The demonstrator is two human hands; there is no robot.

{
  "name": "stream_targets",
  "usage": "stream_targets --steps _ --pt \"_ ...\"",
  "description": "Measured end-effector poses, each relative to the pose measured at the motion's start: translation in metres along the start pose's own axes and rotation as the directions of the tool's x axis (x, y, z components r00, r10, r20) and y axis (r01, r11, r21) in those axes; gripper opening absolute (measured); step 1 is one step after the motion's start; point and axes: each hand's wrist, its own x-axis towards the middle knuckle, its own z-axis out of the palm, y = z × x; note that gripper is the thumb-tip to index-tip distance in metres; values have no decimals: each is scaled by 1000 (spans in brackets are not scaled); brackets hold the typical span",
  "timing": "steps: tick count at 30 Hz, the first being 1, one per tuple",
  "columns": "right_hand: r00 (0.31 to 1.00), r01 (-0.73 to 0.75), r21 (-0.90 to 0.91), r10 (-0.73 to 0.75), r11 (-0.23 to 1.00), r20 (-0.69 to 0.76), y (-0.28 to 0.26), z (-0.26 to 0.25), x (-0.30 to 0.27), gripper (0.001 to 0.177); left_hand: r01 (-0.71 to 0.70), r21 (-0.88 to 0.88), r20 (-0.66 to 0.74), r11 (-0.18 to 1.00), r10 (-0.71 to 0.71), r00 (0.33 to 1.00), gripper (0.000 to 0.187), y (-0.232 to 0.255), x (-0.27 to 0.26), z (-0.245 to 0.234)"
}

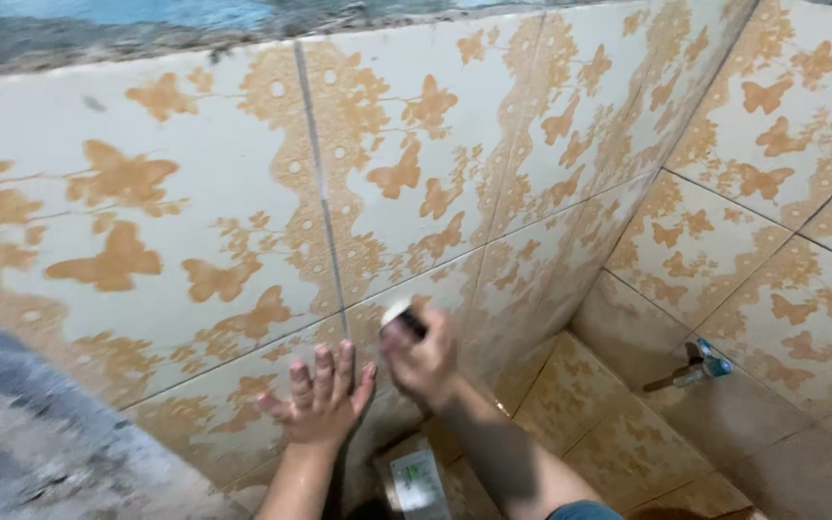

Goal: Scrubbing and cleaning the bathroom wall and floor tiles using a sponge.

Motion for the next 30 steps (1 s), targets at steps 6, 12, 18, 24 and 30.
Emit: stream_targets --steps 6,12,18,24,30 --pt "908 -373 261 408 890 -93 24 26 -8 56 -105 -79 40 991 108 993 64 -21 10 -21" --pt "956 -236 126 254 963 -148 -47 3 83 56 55 -358 313 932 65 947 67 -63 -10 -51" --pt "981 179 228 -192 957 35 -140 16 28 29 243 -354 404 903 -87 911 73 -120 -13 -84" --pt "991 -124 206 131 971 -24 -99 24 82 24 140 -386 396 912 27 918 74 -148 -28 -103" --pt "990 62 70 -53 996 -129 -161 14 123 53 151 -530 376 834 71 924 70 -167 -27 -118"
